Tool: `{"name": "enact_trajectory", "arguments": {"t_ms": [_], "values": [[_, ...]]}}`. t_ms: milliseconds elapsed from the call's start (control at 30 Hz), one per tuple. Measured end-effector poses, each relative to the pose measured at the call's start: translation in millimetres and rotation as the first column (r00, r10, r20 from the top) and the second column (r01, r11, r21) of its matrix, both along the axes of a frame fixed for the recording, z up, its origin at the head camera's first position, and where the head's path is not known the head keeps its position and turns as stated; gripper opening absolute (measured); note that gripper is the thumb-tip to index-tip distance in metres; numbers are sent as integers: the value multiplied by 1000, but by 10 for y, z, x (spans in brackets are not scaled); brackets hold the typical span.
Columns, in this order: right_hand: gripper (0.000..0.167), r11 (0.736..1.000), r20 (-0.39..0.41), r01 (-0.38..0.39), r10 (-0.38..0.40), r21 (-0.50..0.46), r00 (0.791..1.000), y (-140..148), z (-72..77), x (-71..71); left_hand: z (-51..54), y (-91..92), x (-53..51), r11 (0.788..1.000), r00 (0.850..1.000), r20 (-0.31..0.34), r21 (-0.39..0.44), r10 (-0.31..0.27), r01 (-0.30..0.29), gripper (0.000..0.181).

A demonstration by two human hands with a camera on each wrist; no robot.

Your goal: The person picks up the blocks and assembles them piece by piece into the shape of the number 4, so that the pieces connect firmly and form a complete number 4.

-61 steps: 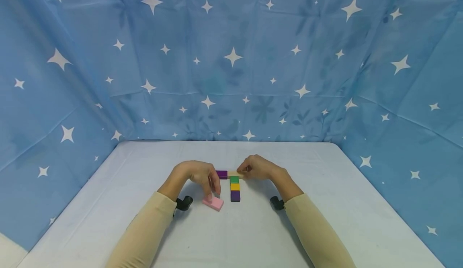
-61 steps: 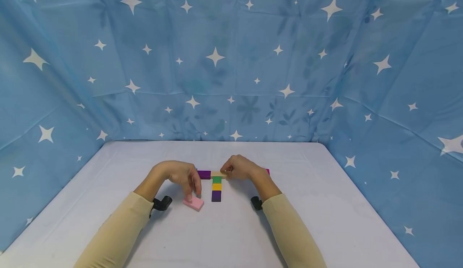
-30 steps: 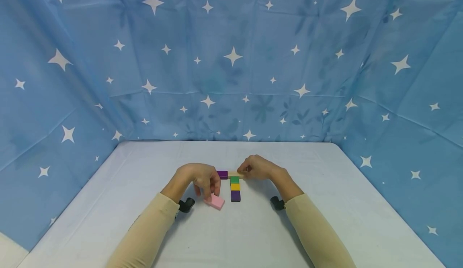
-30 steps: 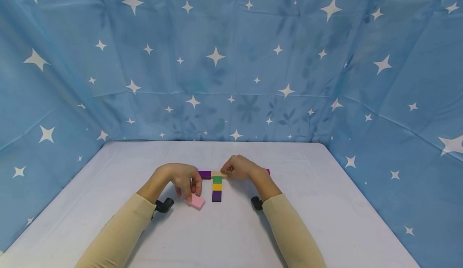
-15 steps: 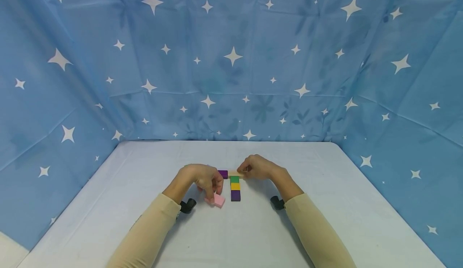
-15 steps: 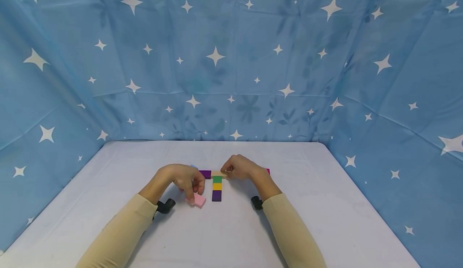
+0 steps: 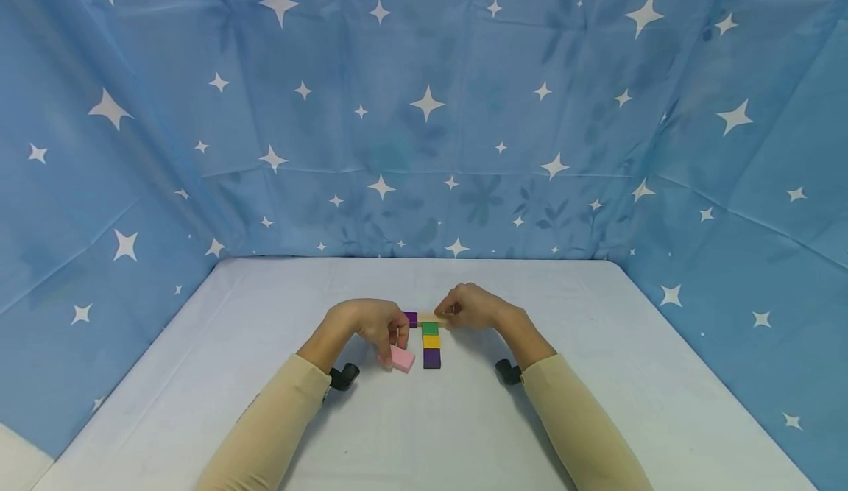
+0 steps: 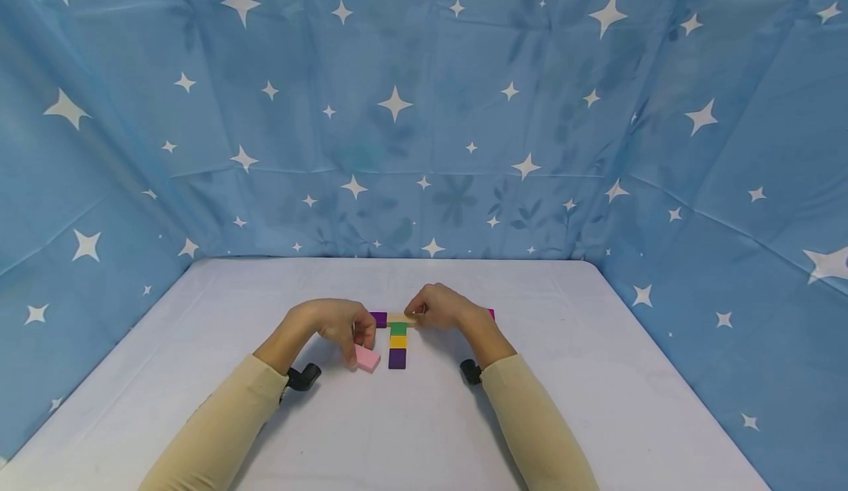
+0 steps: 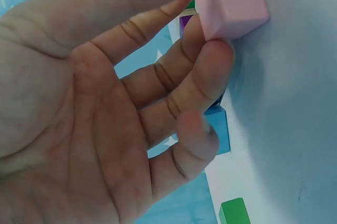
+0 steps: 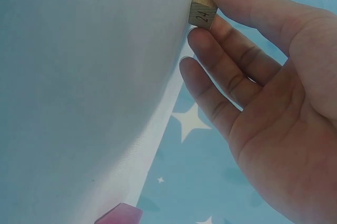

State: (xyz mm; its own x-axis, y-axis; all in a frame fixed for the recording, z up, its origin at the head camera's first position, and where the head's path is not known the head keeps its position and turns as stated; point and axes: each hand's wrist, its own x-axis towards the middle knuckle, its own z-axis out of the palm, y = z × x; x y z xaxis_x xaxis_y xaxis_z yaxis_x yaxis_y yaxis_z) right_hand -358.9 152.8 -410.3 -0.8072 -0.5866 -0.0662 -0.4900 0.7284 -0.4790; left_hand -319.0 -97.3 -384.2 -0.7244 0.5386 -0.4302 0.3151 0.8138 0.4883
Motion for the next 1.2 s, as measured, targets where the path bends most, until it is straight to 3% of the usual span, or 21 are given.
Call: {"name": "enact_trajectory", "arguments": {"t_ms": [200,300,500,833,1200], "values": [[29,1000,5,-6,6,-10,1000,8,-1,0,-6,14,11,999,1000,-15,-42,17,-17,31],[28,1000,3,-7,7,-7,1000,9,-11,-4,-13,9,10,999,999,-14,-16,30,-31,30],[29,1000,-15,-8,8,3,1000,12,-34,-8,-34,-12,-9,998,1000,-9,61,-11,12,29],[29,1000,-23,-23,23,2,999,11,-18,2,-59,-28,-27,998,1000,-18,62,-13,14,36],[28,1000,-23,-17,17,10,1000,12,-14,-12,-39,3,2,1000,999,-51,-16,8,-9,35]]}}
